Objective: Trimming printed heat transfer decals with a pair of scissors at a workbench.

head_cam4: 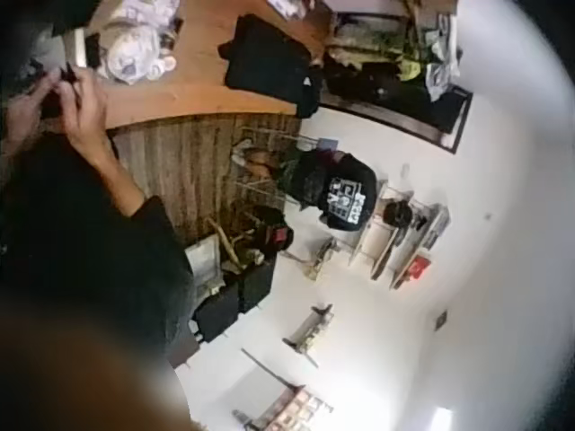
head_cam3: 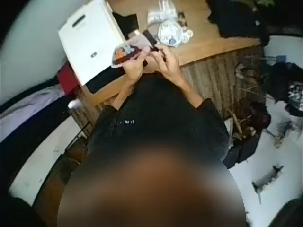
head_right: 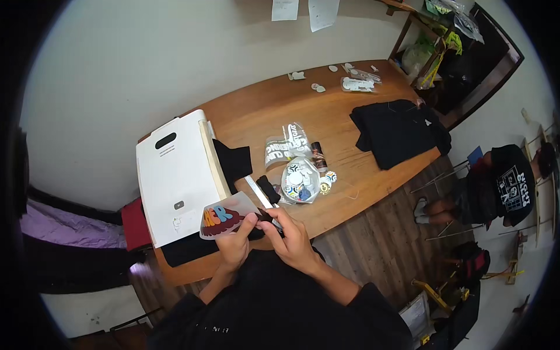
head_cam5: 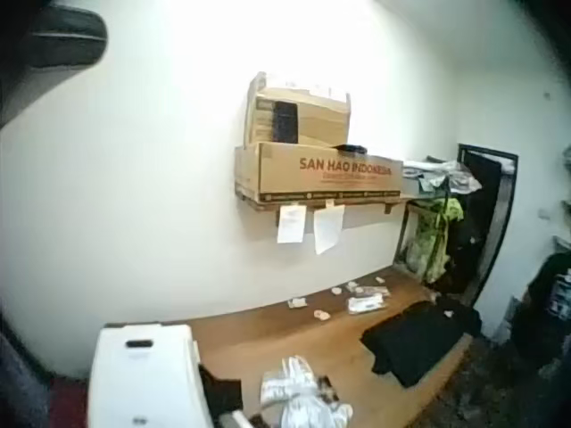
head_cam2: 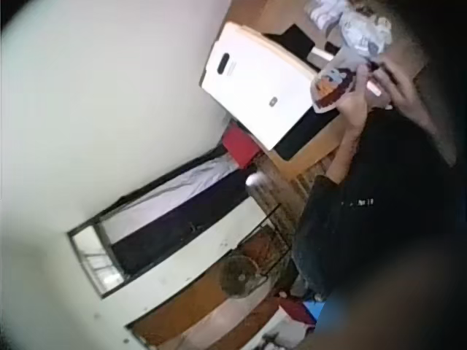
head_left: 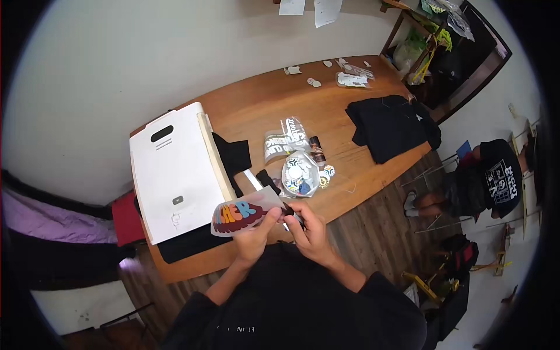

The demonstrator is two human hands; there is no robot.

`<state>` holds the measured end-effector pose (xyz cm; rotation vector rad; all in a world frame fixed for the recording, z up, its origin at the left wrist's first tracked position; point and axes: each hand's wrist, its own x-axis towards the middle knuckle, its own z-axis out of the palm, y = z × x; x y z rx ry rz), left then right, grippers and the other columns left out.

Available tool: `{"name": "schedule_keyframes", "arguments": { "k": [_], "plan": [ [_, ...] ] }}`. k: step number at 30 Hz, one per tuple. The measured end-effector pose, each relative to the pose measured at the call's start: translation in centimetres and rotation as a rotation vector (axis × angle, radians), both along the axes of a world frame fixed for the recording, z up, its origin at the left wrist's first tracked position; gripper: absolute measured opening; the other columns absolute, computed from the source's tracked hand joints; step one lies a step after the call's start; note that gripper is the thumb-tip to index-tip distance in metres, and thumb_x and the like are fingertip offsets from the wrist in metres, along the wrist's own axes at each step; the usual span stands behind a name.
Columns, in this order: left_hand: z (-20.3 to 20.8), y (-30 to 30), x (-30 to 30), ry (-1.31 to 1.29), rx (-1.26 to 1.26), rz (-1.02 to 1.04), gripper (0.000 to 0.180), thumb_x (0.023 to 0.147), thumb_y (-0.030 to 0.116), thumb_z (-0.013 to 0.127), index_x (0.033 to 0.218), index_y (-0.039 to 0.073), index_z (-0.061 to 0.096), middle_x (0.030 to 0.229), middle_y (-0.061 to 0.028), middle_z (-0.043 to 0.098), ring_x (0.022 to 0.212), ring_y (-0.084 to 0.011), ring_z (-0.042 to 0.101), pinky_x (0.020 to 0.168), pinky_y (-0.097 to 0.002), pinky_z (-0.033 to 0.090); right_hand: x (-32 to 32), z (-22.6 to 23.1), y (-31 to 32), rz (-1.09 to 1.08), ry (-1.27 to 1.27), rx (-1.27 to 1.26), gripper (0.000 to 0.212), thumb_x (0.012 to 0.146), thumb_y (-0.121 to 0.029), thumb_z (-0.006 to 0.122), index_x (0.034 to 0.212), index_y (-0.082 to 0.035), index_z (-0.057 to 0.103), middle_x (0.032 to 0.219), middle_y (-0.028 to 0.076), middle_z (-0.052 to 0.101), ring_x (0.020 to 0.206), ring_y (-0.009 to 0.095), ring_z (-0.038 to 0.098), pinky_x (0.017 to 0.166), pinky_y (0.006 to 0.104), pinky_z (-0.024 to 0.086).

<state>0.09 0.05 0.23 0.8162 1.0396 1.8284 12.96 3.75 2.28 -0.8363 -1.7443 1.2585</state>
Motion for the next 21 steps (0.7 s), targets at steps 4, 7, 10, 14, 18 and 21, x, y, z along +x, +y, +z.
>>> {"name": "schedule_keyframes", "arguments": {
  "k": [4,7,10,14,18,21],
  "plan": [
    [0.1,0.4,0.2,-0.033,0.016,0.008,0.044,0.079,-0.007,0.063,0.117,-0.002,0.042,0.096,-0.0107,0.058,0.083,-0.0159,0.06,0.071,-0.0259,0.051,0.1,-0.1,0.4,0.009,0.011,0.0,0.017,0.09,-0.007,0.053,0.104,0.003,0.052,0.085,0.013,0.064,0.08,0.02,0.064,0.068,0.0276,0.048],
    [0.2,0.3,0.3,-0.042,0.01,0.011,0.043,0.079,-0.007,0.063,0.117,-0.002,0.042,0.096,-0.0105,0.058,0.083,-0.0155,0.06,0.071,-0.0258,0.051,0.1,-0.5,0.4,0.011,0.037,-0.019,0.017,0.09,-0.007,0.053,0.104,0.003,0.052,0.085,0.013,0.064,0.08,0.02,0.064,0.068,0.0276,0.048],
    [0.1,0.8,0.0,-0.001,-0.004,0.033,0.043,0.079,-0.007,0.063,0.116,-0.002,0.042,0.096,-0.0102,0.058,0.083,-0.0153,0.06,0.071,-0.0256,0.051,-0.1,-0.4,0.9,0.016,0.027,-0.017,0.018,0.09,-0.007,0.053,0.104,0.003,0.051,0.085,0.013,0.064,0.08,0.02,0.064,0.068,0.0276,0.048],
    [0.7,1.2,0.1,-0.022,0.005,0.024,0.043,0.079,-0.007,0.064,0.116,-0.002,0.042,0.096,-0.0099,0.057,0.083,-0.0152,0.06,0.072,-0.0255,0.051,-0.1,-0.1,1.4,0.021,0.036,-0.02,0.018,0.089,-0.006,0.053,0.104,0.003,0.052,0.085,0.013,0.064,0.079,0.02,0.064,0.068,0.0276,0.048],
    [1.0,1.3,0.3,-0.073,0.005,0.016,0.044,0.078,-0.007,0.065,0.116,-0.001,0.042,0.098,-0.0095,0.056,0.084,-0.0152,0.06,0.072,-0.0256,0.051,-0.1,0.1,1.6,0.026,0.03,-0.021,0.017,0.089,-0.006,0.053,0.104,0.003,0.052,0.084,0.013,0.064,0.079,0.019,0.064,0.068,0.0273,0.048],
    [1.0,1.3,0.3,-0.081,0.01,0.021,0.044,0.078,-0.007,0.065,0.116,-0.001,0.042,0.098,-0.0093,0.056,0.084,-0.0151,0.06,0.073,-0.0256,0.051,-0.1,0.0,1.7,0.034,0.035,-0.028,0.017,0.089,-0.006,0.053,0.104,0.003,0.052,0.084,0.012,0.064,0.079,0.019,0.064,0.067,0.0271,0.048]
  ]
}}
